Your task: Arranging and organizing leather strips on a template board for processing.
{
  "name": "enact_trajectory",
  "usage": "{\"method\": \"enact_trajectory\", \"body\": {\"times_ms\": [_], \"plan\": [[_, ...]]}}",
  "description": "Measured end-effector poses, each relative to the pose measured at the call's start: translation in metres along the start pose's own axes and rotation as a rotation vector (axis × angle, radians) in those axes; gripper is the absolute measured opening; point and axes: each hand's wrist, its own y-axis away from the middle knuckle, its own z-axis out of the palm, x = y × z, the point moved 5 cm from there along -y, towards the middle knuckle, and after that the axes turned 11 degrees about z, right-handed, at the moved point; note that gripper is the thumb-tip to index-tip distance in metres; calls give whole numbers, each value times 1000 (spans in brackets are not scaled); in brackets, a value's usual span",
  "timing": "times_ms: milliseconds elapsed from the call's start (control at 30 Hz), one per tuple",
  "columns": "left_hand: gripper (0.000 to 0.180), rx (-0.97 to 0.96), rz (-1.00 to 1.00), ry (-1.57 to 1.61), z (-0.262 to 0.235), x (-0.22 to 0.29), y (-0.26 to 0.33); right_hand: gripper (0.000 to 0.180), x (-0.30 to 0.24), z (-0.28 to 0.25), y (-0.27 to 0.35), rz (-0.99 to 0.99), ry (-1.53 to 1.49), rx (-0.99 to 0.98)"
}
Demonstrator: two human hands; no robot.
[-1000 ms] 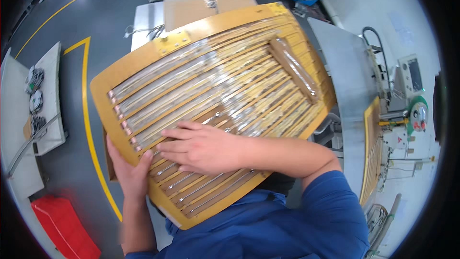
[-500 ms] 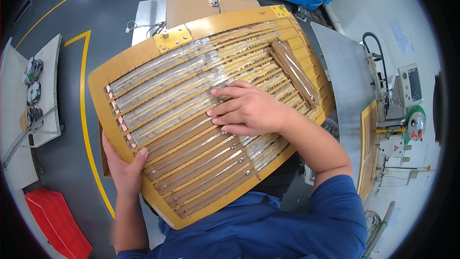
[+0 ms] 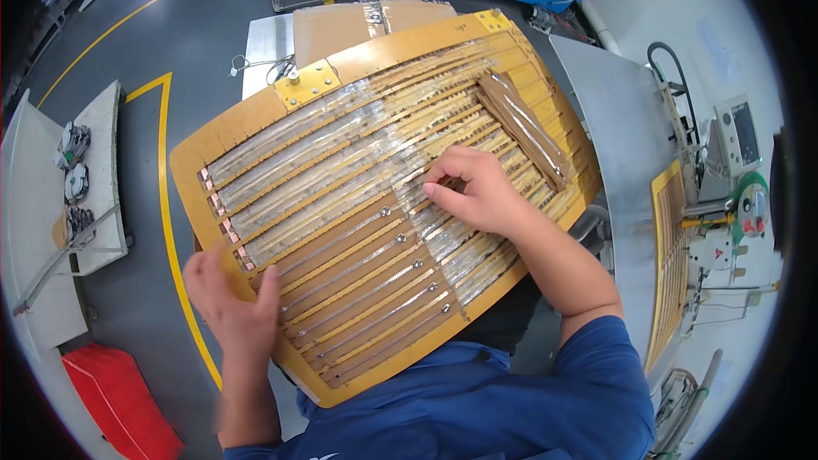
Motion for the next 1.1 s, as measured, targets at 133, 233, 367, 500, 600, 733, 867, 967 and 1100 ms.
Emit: {"method": "enact_trajectory", "body": {"times_ms": [133,233,367,500,600,733,867,967,1100], "plan": [[27,-369,331,224,32,73,-46,15,-3,5,-2,126,5,-52],[19,-463,420,236,74,102,-74,12,-4,8,-6,60,19,-1],[11,-559,410,236,106,109,-78,17,-8,8,-9,183,-18,-72],[7,-537,417,189,113,105,-72,22,-5,14,-12,252,-32,-163],[9,-498,378,230,114,100,-74,24,-1,22,-17,233,-41,-240],[7,-495,364,260,115,95,-74,27,-11,28,-21,299,-1,-400],[8,-472,365,318,107,96,-74,26,-10,38,-21,331,38,-431],[14,-503,476,345,95,92,-70,23,-8,36,-18,318,126,-373],[37,-473,766,250,80,84,-54,21,-11,42,-24,287,191,-405]]}}
